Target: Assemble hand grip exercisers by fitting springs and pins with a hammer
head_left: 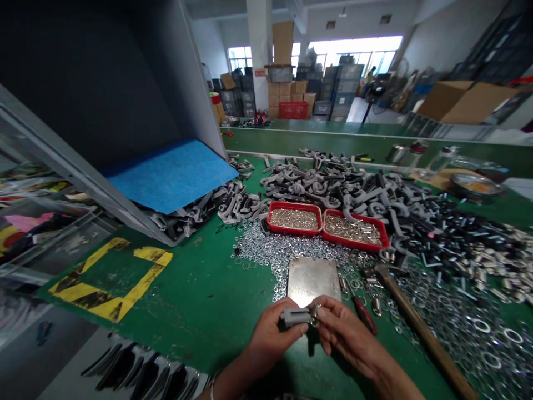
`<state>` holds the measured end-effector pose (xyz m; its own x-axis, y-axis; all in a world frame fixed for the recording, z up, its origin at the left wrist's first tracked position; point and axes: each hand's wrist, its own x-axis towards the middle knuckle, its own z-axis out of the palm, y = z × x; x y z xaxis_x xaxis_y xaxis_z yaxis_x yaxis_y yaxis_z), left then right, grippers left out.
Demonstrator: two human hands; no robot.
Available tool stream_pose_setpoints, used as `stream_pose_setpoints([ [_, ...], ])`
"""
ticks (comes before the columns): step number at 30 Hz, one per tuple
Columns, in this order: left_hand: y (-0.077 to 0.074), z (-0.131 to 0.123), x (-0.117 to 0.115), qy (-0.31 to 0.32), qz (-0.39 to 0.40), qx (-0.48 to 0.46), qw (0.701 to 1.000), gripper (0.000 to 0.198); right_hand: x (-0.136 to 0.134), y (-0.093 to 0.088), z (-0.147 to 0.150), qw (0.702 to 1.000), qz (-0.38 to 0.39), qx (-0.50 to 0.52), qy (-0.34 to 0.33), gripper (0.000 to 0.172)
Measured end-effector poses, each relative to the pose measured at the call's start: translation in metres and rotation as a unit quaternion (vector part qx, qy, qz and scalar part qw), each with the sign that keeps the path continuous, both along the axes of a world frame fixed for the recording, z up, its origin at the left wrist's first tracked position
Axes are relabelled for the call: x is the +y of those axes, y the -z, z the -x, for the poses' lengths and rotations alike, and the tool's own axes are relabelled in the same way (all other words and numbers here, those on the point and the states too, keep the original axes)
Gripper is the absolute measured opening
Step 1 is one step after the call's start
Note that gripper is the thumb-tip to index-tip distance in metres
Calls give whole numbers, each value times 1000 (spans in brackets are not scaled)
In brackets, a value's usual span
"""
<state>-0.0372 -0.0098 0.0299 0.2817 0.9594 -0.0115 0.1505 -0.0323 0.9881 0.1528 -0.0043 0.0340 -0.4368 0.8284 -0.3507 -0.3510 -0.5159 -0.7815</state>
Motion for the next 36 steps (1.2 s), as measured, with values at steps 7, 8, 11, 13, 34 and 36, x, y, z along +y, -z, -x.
stream_pose_setpoints([
  [7, 6, 17, 8, -98, 8, 58, 993, 28, 11, -24, -16, 956, -177, -227, 53, 24],
  [8, 5, 19, 8, -95, 16, 58, 994, 32, 11, -25, -18, 956, -174, -231, 54, 25],
  [11, 0, 17, 10, -53, 25, 20, 998, 41, 9, -23, -19, 951, -160, -256, 59, 28],
  [13, -3, 11, 11, -31, 47, -31, 998, 47, 7, -21, -17, 942, -162, -287, 68, 28],
  [34, 19, -38, 7, -113, 176, -137, 968, 35, -15, -12, 26, 912, -192, -305, 198, 29],
  [36, 17, -38, 4, -88, 203, -156, 963, 37, -11, -11, 22, 909, -204, -312, 188, 29],
])
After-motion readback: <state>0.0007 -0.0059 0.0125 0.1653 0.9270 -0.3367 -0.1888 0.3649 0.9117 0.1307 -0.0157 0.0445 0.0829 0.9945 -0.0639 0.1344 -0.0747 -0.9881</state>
